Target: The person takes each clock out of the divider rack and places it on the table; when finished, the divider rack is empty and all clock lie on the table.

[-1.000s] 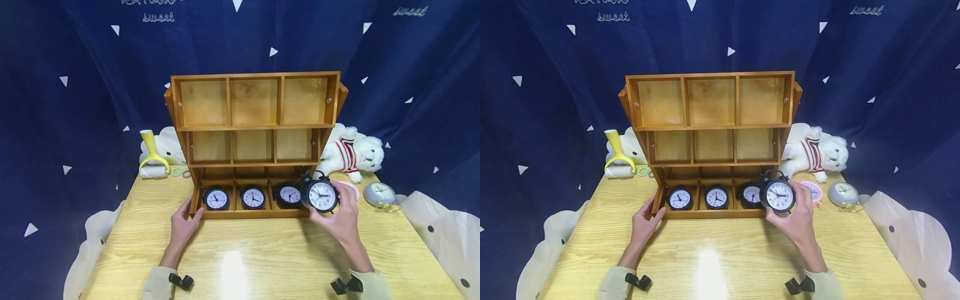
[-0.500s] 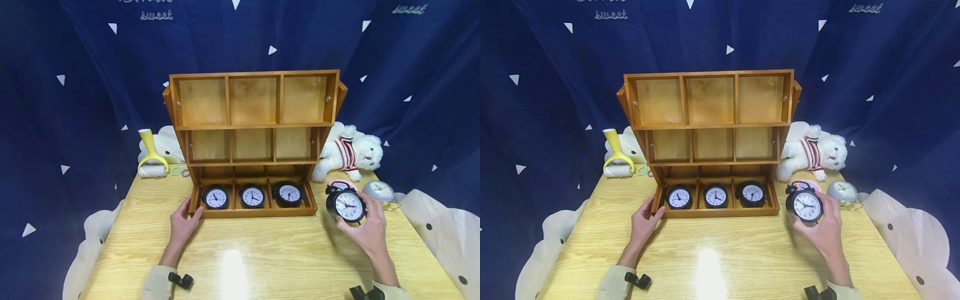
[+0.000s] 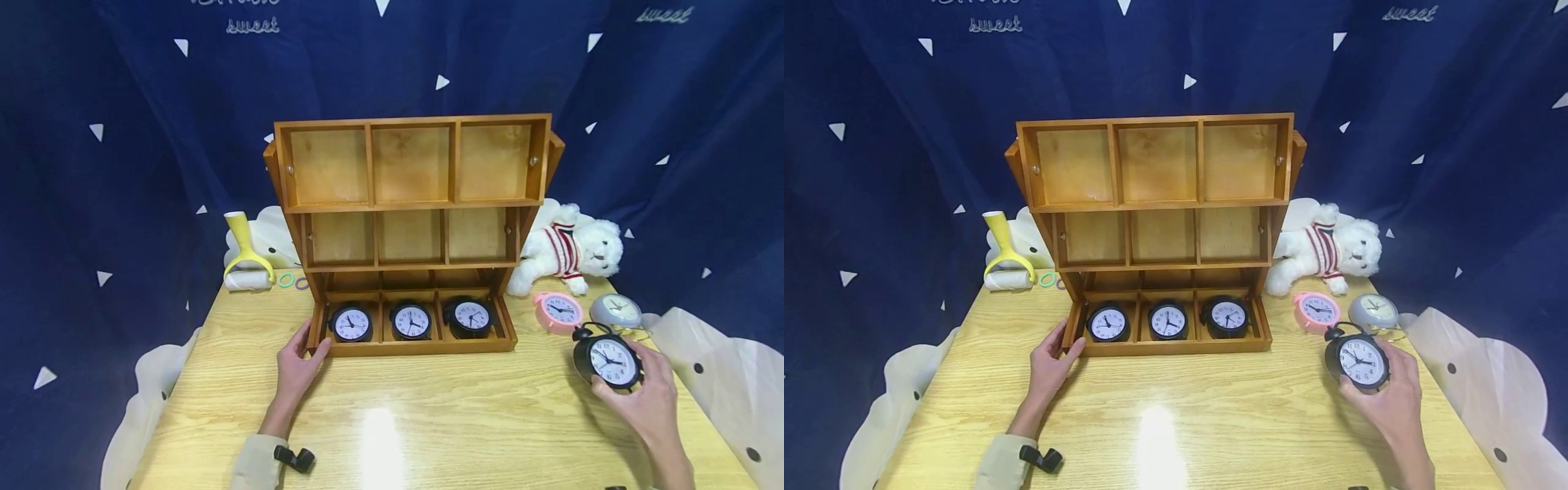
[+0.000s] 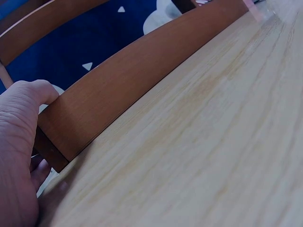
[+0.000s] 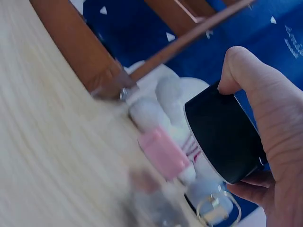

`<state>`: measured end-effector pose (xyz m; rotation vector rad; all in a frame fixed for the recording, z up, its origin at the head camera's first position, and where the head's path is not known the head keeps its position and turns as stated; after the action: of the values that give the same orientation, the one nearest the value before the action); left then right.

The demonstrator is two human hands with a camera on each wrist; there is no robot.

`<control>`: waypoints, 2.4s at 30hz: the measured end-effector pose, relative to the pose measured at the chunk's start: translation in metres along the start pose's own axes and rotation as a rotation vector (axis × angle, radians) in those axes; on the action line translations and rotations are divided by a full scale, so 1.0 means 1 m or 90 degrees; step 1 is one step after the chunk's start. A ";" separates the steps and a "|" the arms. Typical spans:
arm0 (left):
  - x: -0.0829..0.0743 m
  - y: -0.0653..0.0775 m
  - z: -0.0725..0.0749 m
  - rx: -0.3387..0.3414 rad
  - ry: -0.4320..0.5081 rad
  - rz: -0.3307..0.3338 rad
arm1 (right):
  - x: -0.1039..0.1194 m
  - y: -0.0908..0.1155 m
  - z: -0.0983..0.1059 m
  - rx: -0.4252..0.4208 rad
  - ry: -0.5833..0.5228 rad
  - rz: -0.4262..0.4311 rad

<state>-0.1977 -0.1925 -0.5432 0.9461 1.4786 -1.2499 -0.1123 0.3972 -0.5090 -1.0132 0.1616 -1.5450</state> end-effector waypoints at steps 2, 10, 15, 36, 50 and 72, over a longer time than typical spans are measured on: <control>0.000 0.000 0.000 -0.001 0.005 -0.002 | -0.007 0.002 0.004 0.012 0.015 -0.019; 0.000 0.000 0.000 0.002 0.011 -0.002 | -0.039 0.014 0.015 0.056 0.075 -0.069; 0.000 0.000 0.001 0.002 0.003 0.012 | -0.057 0.018 0.020 0.098 0.090 -0.076; -0.001 0.001 0.000 -0.009 0.011 0.001 | -0.103 0.012 0.021 0.160 0.145 -0.121; -0.005 0.002 0.000 -0.003 -0.003 0.016 | -0.101 0.011 0.020 0.206 0.154 -0.106; 0.019 -0.003 0.002 -0.006 -0.006 0.019 | 0.013 -0.024 -0.009 0.108 0.036 -0.002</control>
<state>-0.2051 -0.1957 -0.5613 0.9514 1.4568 -1.2242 -0.1350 0.3883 -0.4929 -0.8371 0.0664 -1.5631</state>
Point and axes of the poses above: each hand's wrist, its own y-axis away from the middle knuckle, its own z-axis out of the back of the hand, x = y × z, the point moved 2 cm from there along -y, towards the middle knuckle, and after that the axes turned 11 degrees about y, right-handed, at the moved point
